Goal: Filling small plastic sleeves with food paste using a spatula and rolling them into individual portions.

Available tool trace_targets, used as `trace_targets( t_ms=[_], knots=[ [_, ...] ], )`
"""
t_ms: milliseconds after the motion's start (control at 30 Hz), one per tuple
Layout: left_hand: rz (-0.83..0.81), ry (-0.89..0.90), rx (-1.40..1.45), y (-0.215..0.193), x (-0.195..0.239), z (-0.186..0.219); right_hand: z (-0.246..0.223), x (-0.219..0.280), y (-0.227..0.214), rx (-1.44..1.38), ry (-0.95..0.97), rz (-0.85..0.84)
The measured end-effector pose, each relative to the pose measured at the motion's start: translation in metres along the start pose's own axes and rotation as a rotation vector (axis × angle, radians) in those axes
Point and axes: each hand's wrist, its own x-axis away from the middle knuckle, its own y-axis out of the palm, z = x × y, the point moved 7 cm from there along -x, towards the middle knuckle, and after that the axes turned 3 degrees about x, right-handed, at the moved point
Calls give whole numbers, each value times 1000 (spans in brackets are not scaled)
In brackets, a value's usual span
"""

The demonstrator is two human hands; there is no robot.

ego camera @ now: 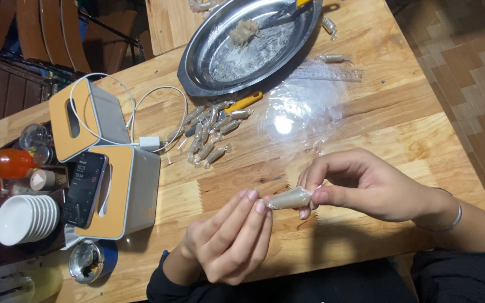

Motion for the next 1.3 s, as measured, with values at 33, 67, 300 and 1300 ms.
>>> trace_targets(
  t_ms=[33, 67, 300, 1300],
  knots=[
    [-1, 0, 2, 0, 5, 4, 1, 0, 0, -1, 0, 1],
    [8, -9, 68, -1, 11, 7, 1, 1, 1, 13, -2, -5],
    [-33, -76, 282, 1, 0, 1, -11, 3, 4, 193, -101, -1],
    [-19, -429, 882, -2, 26, -11, -49, 18, 8, 1073, -693, 129]
  ],
)
